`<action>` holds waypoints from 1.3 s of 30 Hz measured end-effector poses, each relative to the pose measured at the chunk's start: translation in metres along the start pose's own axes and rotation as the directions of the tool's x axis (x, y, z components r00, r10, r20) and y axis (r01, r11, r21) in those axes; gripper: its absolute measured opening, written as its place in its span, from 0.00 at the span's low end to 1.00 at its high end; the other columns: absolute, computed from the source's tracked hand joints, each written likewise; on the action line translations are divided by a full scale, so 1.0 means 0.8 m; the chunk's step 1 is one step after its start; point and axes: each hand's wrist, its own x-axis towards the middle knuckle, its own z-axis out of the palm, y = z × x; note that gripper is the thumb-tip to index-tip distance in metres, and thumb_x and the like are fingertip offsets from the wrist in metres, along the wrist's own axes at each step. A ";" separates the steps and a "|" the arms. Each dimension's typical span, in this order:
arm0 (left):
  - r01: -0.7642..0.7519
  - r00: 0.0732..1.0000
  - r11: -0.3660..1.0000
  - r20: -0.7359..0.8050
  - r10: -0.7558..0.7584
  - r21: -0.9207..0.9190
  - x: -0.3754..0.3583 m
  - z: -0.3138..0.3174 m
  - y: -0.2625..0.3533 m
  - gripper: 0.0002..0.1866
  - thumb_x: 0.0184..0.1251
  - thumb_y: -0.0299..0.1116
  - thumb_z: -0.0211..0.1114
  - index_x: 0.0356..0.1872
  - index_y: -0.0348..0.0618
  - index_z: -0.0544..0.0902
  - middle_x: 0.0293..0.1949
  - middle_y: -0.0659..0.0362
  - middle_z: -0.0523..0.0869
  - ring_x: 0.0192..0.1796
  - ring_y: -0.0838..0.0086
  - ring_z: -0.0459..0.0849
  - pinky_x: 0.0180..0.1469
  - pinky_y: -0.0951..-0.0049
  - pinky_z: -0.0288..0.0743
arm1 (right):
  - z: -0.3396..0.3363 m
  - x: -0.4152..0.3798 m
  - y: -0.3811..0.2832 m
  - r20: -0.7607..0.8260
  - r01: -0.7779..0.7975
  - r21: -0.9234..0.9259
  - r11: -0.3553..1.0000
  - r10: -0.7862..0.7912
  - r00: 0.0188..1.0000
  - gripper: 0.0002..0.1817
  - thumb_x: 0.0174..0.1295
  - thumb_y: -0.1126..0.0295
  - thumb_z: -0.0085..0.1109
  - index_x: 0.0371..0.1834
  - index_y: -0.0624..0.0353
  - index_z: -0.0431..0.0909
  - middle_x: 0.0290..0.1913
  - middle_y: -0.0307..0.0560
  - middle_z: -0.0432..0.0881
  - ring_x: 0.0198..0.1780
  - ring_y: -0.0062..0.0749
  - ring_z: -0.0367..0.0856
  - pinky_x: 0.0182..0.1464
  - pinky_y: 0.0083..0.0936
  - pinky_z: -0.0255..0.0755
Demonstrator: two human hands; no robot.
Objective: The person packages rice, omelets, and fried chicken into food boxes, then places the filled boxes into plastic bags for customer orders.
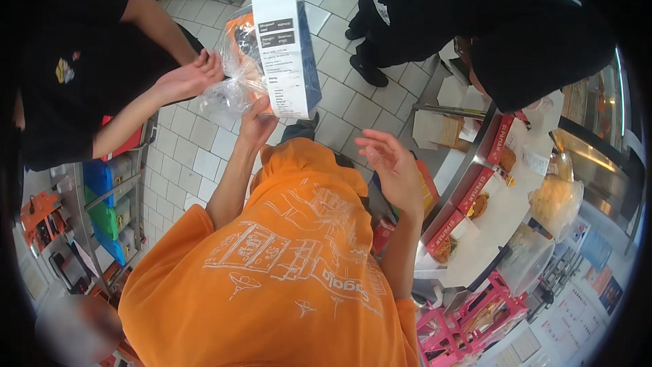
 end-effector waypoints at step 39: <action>-0.058 0.997 0.979 -0.034 0.066 0.197 -0.070 0.126 0.023 0.31 0.76 0.44 0.60 0.74 0.40 0.67 0.67 0.55 0.79 0.69 0.65 0.76 0.73 0.58 0.66 | -0.011 -0.017 -0.027 0.150 0.137 -0.015 0.991 -0.133 0.980 0.19 0.76 0.67 0.58 0.65 0.64 0.74 0.56 0.50 0.85 0.55 0.28 0.83 0.61 0.26 0.75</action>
